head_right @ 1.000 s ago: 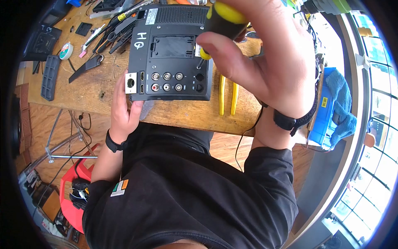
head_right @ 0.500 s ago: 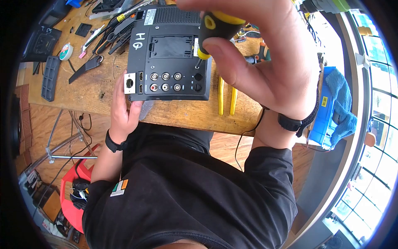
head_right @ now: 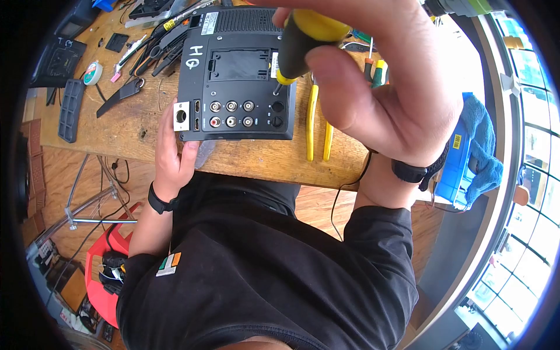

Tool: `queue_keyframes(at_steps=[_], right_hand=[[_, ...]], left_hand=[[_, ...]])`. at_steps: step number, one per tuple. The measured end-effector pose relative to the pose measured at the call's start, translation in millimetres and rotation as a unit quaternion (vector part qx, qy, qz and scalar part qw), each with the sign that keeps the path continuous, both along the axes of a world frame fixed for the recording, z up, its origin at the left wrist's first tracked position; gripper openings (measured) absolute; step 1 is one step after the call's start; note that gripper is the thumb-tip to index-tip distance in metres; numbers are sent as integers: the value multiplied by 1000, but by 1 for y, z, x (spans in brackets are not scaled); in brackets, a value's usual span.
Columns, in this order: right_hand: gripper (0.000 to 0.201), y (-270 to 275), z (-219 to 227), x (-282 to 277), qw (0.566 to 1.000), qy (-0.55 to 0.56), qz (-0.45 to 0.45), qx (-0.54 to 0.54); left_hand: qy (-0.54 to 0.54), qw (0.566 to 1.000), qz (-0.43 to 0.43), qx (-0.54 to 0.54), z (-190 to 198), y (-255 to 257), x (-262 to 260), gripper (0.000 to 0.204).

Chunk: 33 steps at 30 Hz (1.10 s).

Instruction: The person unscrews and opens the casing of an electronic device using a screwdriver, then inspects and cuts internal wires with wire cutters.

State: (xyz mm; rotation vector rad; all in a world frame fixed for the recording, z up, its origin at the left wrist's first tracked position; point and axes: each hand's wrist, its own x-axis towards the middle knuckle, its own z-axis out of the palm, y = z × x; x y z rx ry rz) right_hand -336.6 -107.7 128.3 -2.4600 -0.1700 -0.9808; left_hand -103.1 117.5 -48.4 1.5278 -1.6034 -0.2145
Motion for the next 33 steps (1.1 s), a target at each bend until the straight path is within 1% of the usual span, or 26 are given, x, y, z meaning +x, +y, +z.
queue_keyframes(at_steps=[1, 3, 7, 9, 10, 12, 13, 15, 16, 18, 19, 21, 22, 24, 25, 27, 28, 30, 33], right_hand=[[42, -1, -2, 1, 1000, 0, 0, 0], [41, -3, -5, 4, 999, -17, 29, -4], [39, -2, -4, 2, 1000, -3, 24, -20], [39, 2, 1, 1, 999, 21, -24, -40], [39, 4, 0, 3, 999, 21, -24, -40], [41, 9, -1, 8, 999, -13, -7, 37], [41, 8, 0, 7, 999, -13, -7, 37], [43, 4, 1, 3, 1000, 6, -15, -12], [43, -1, 3, 1, 1000, 6, -15, -12], [41, -12, 8, -3, 993, 34, 29, -109], [41, -11, 8, -3, 993, 34, 29, -109], [39, -7, 7, -3, 997, 40, 49, -49], [39, -5, 6, -3, 997, 40, 49, -49], [38, -1, 4, -3, 999, 20, 12, -33], [38, -2, 3, -2, 999, 20, 12, -33], [37, -5, 3, -1, 999, 15, 47, 6], [37, -4, 3, -1, 999, 15, 47, 6], [36, -4, 3, -1, 998, 10, 14, -54], [36, -1, 3, -1, 998, 9, 4, -59]], left_hand=[[0, 1000, 1, 2, 0, 0, 0, 67], [2, 1000, 0, 3, 1, 0, 0, 67], [7, 1000, -4, -1, -1, 0, 1, 68], [6, 1000, -5, -1, 0, -1, 1, 68], [7, 1000, -7, -2, 0, -1, 1, 69], [7, 1000, -8, -1, 0, -1, 1, 69], [7, 1000, -9, 0, 0, -1, 1, 69], [6, 1000, -7, 1, -1, -1, 1, 69], [5, 1000, -5, 2, -1, -1, 1, 69], [5, 1000, -5, 2, -1, -1, 1, 68], [5, 1000, -5, 2, -1, -1, 1, 68], [6, 1000, -6, 2, -1, -1, 1, 68], [8, 1000, -7, 2, 0, -1, 1, 67], [9, 1000, -6, 3, -1, 0, 1, 67], [11, 1000, -5, 4, -1, 0, 0, 67], [13, 1000, -5, 5, 0, 0, 0, 66], [16, 1000, -5, 6, 1, -1, 0, 66], [14, 1000, -4, 6, 1, -1, -1, 66], [11, 1000, -2, 6, 1, -1, -1, 66]])
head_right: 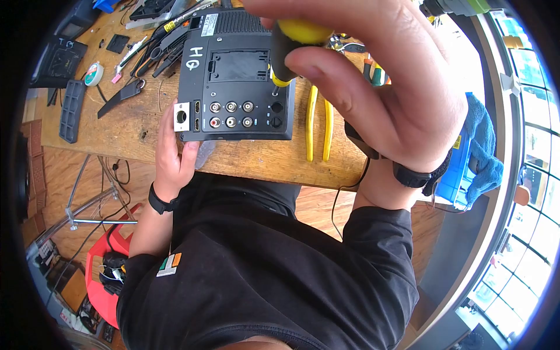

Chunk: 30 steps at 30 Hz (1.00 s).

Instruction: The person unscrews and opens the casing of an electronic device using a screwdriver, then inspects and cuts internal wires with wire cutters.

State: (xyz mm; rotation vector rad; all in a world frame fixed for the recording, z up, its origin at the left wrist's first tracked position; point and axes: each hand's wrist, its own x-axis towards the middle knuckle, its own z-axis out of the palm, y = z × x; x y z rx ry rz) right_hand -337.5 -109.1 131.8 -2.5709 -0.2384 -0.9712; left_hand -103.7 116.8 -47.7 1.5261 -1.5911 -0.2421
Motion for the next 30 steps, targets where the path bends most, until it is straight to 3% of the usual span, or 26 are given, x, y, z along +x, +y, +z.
queue_keyframes(at_steps=[13, 15, 19, 22, 24, 25, 27, 30], right_hand=[[38, 3, 5, 0, 1000, 11, 5, 16], [40, 2, 11, -3, 996, 83, -1, 17], [41, 3, 15, -2, 997, 81, 1, -11], [42, -3, 6, 8, 997, 65, 21, -43], [38, -9, -17, 21, 991, -135, 15, -4], [38, -9, -14, 16, 991, -134, 15, -4], [40, -5, -3, 3, 998, 15, 4, 54], [42, 9, 4, 4, 996, 63, -33, 47]], left_hand=[[-3, 1000, 5, 7, 0, 1, -1, 66], [-5, 1000, 5, 4, 0, 1, 0, 66], [-5, 1000, 4, -2, 0, 0, -1, 68], [-8, 1000, 2, -6, -1, 0, 0, 68], [-7, 1000, 1, -6, -1, 0, 0, 68], [-7, 1000, 1, -5, -1, 0, 0, 68], [-7, 1000, 2, -6, 0, 0, 0, 67], [-7, 1000, 3, -6, 0, 0, 0, 67]])
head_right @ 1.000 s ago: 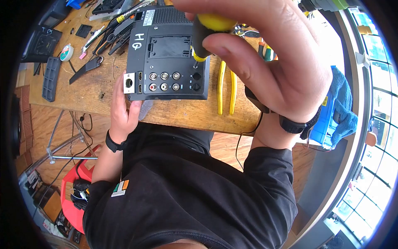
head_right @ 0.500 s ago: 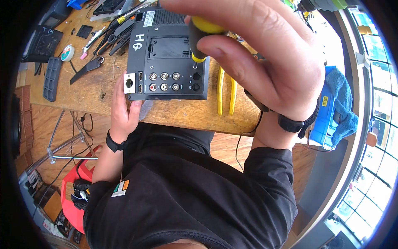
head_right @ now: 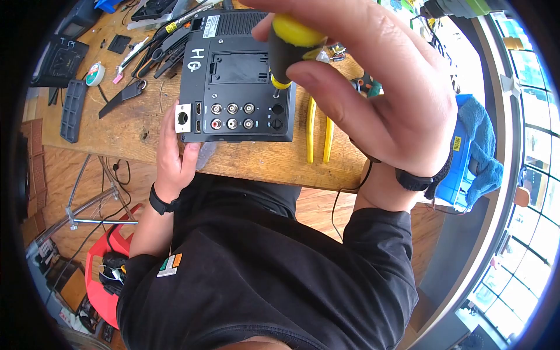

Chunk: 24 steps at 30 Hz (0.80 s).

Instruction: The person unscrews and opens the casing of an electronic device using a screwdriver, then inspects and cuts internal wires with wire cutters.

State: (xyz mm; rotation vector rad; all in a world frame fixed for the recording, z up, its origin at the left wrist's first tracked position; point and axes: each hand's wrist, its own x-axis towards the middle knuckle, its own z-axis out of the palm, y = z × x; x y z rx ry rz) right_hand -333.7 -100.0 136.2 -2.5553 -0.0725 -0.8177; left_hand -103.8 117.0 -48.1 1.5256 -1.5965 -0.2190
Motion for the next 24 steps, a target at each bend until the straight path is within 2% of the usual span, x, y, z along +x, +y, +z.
queue_keyframes(at_steps=[1, 3, 4, 6, 9, 24], right_hand=[[42, -4, -4, 1, 1000, 0, 0, 0], [44, -16, -13, 2, 996, -47, 70, 35], [44, -14, -9, -1, 996, -47, 70, 35], [46, -9, 4, -6, 995, 51, 74, 32], [50, -11, 7, -7, 994, 69, 84, 6], [45, -9, 8, -5, 996, 51, 65, -29]], left_hand=[[1, 1000, 0, 0, 0, 0, 0, 66], [1, 1000, -1, -1, 0, 0, 0, 66], [2, 1000, -1, -3, 0, 0, 0, 66], [1, 1000, 1, -2, 1, 0, 0, 66], [2, 1000, 2, 0, 0, 0, 0, 66], [3, 1000, -3, -2, -1, 0, 0, 67]])
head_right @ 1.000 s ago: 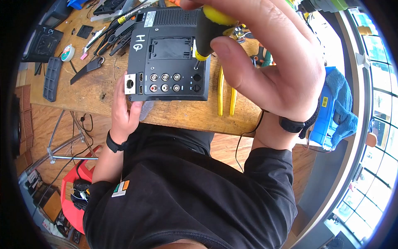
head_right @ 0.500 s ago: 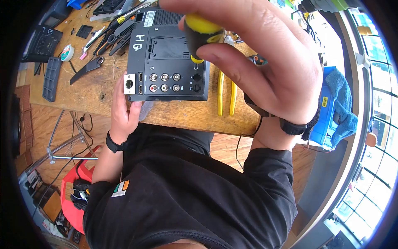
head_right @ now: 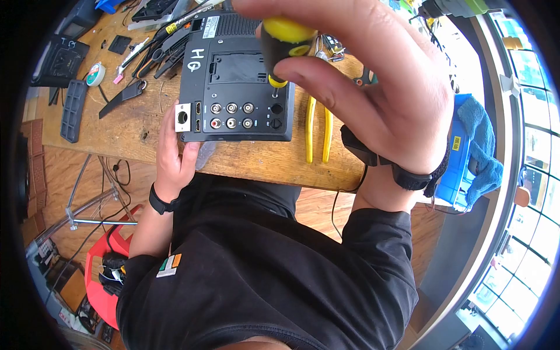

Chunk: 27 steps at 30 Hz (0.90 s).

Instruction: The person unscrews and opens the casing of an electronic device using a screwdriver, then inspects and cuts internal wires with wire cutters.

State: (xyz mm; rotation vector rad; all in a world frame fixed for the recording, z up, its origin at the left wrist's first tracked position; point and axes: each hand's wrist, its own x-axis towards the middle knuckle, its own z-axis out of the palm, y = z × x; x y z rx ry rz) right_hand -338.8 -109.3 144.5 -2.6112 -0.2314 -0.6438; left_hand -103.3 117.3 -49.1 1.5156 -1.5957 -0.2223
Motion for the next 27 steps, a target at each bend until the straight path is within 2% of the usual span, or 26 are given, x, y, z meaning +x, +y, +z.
queue_keyframes(at_steps=[16, 18, 19, 21, 22, 24, 25, 27], right_hand=[[45, -1, -8, 2, 1000, -20, -9, -2], [46, -9, -22, 9, 991, -128, 23, 36], [46, -9, -32, 10, 991, -127, 23, 36], [47, -6, -48, 13, 975, -204, -10, 84], [47, -6, -42, 12, 975, -204, -10, 84], [46, -5, -20, 7, 993, -103, -4, 53], [46, -4, -14, 2, 993, -103, -4, 53], [47, -2, -5, -7, 996, -27, -75, -49]], left_hand=[[-7, 1000, 14, 7, -1, 1, 1, 68], [-9, 1000, 11, 6, -1, 1, 2, 68], [-12, 1000, 9, 4, -1, 1, 2, 68], [-10, 1000, 8, 3, -1, 1, 2, 67], [-9, 1000, 8, 2, -1, 1, 2, 67], [-10, 1000, 6, 0, -1, 0, 3, 67], [-11, 1000, 5, -1, -1, 0, 3, 67], [-10, 1000, 6, -1, -1, 1, 2, 67]])
